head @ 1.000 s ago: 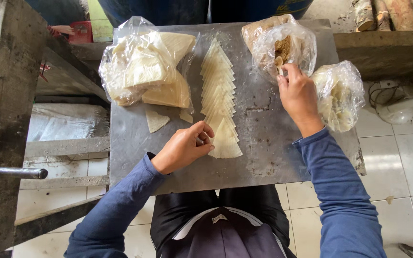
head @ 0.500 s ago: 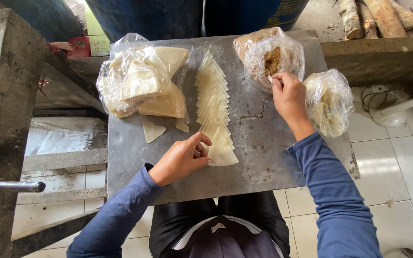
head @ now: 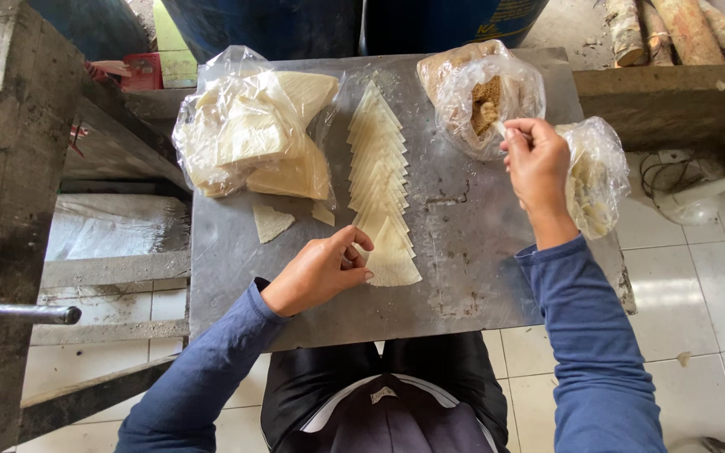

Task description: The person places a brown filling onto thin triangular wrappers using a small plastic spoon, then folds and seals each wrapper into a cone shape. The finished cones are stacked on the metal table.

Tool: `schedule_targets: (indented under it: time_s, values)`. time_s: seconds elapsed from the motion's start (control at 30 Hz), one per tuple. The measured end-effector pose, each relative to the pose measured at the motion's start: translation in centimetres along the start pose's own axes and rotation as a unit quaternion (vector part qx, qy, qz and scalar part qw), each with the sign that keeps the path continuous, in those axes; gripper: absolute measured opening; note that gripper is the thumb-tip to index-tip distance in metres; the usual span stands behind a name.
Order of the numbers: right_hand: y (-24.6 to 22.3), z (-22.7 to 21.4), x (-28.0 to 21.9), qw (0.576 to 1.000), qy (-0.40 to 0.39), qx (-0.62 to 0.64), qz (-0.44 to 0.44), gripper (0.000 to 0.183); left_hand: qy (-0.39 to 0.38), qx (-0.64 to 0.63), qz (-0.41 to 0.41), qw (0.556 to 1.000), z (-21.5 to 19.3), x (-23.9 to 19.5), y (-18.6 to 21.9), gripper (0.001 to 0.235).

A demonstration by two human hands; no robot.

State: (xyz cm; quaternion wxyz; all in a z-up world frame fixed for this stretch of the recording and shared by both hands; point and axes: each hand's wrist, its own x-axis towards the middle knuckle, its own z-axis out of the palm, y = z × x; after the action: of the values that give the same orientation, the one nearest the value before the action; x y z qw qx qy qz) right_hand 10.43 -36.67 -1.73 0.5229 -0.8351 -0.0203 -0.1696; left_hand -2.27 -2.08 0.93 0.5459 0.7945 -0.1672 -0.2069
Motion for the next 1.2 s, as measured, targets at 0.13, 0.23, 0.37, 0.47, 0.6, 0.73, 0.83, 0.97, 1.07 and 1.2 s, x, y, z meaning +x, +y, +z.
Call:
schedule_targets:
  time_s: [0.13,0.23,0.37,0.47,0.6,0.73,0.83,0.97,1.07,1.2]
  values:
    - [-1.6,-0.7,-1.3,0.996,-0.012,0.084,0.014,0.011,0.003,0.004,0.004,1.000,-0.2,0.0,-0.3,0.034]
    - [-2.8,-1.0,-3.1,0.994,-0.034,0.106,0.019,0.011,0.009,-0.007,-0.001,1.000,-0.1,0.1,-0.7,0.034]
    - [-4.3,-0.8,-6.2,0.986,-0.112,0.124,0.018,0.014,0.012,-0.013,0.001,1.000,0.0,0.1,-0.9,0.034]
    - [-5.0,-0.2,-8.8,0.975,-0.197,0.094,0.032,0.015,-0.002,-0.027,-0.022,0.999,-0.1,0.3,-0.9,0.035]
    - [-6.0,0.9,-11.8,0.954,-0.293,0.057,0.022,0.017,-0.005,-0.001,-0.024,1.000,-0.2,0.4,-0.9,0.037]
    - [-7.0,1.4,-13.3,0.943,-0.290,-0.073,-0.149,0.016,-0.001,0.004,-0.006,1.000,-0.3,0.4,-0.8,0.038]
    - [-7.5,1.7,-13.5,0.906,-0.269,-0.147,-0.293,0.021,-0.001,0.003,-0.008,1.000,-0.3,0.3,-0.8,0.038]
    - [-7.8,1.6,-13.6,0.844,-0.239,-0.251,-0.408,0.030,0.000,0.003,-0.007,1.000,-0.2,0.3,-1.0,0.037]
    - [-7.9,1.4,-13.9,0.795,-0.213,-0.310,-0.475,0.032,0.004,0.012,-0.002,1.000,-0.2,0.3,-1.2,0.037]
    - [-7.9,1.2,-14.3,0.748,-0.178,-0.358,-0.530,0.032,0.007,0.016,0.000,1.000,-0.1,0.3,-1.3,0.037]
